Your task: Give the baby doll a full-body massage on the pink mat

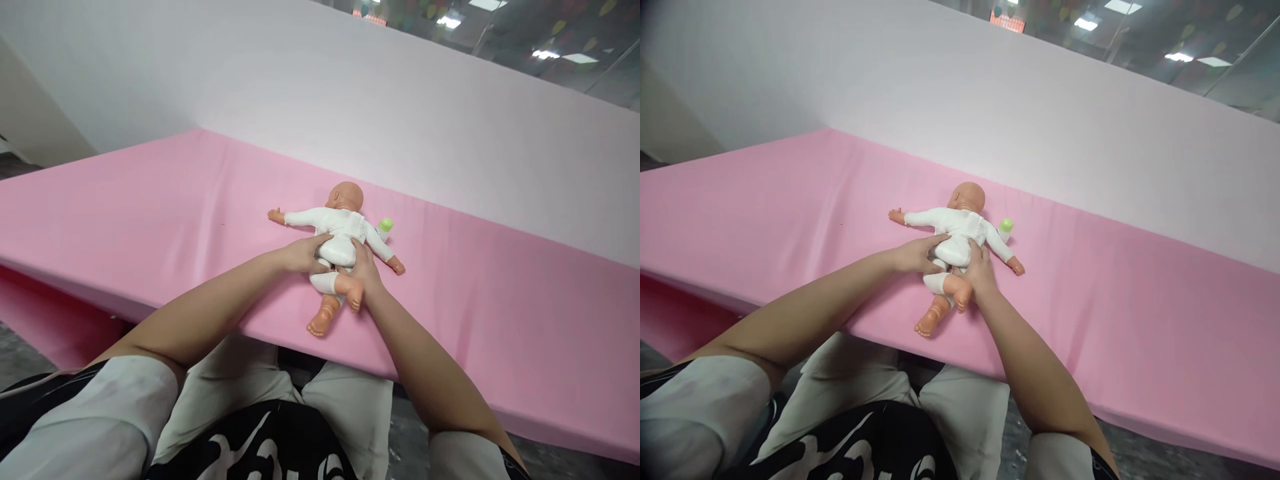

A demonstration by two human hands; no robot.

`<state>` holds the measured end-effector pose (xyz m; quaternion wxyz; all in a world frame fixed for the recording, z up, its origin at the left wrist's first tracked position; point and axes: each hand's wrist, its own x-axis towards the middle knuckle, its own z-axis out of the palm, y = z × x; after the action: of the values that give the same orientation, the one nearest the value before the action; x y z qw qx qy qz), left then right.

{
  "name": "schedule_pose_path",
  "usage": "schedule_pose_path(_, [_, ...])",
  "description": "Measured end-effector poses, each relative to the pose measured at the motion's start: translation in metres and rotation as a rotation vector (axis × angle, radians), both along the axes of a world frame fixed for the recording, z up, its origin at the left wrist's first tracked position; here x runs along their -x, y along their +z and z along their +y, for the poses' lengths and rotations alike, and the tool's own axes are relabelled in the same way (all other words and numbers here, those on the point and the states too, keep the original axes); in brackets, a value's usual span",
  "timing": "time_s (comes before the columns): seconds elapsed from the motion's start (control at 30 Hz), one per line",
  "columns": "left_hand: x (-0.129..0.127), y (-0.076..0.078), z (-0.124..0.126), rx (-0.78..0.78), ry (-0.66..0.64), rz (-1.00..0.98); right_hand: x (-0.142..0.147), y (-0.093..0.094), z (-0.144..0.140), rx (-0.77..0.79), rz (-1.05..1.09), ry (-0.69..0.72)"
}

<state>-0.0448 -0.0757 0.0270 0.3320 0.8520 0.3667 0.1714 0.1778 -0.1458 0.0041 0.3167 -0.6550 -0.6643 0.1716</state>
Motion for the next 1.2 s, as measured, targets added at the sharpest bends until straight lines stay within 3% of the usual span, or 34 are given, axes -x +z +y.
schedule_pose_path(0.2, [0.014,0.003,0.012,0.148,-0.108,0.017,-0.016,0.007,-0.002,-0.028,0.062,0.133])
schedule_pose_path(0.43, [0.021,-0.003,0.020,0.110,-0.172,-0.026,-0.030,0.019,-0.007,0.028,0.011,0.184])
schedule_pose_path(0.5, [0.018,-0.002,0.015,0.009,-0.113,-0.037,-0.028,0.019,-0.010,-0.003,-0.004,0.156])
schedule_pose_path(0.63, [0.001,0.000,-0.004,-0.375,0.060,-0.034,-0.016,0.019,-0.017,-0.061,-0.030,0.130])
schedule_pose_path(0.73, [-0.011,-0.002,-0.016,-0.543,0.068,0.019,-0.007,0.020,-0.022,-0.076,-0.053,0.134])
schedule_pose_path(0.87, [-0.020,-0.005,-0.019,-0.553,0.088,0.072,-0.003,0.020,-0.023,-0.080,-0.070,0.138])
schedule_pose_path(1.07, [-0.019,-0.003,-0.011,-0.470,0.327,0.080,-0.006,0.019,-0.022,-0.074,-0.074,0.120])
schedule_pose_path(1.2, [-0.008,0.002,-0.008,-0.538,0.440,0.040,-0.007,0.020,-0.024,-0.078,-0.113,0.075])
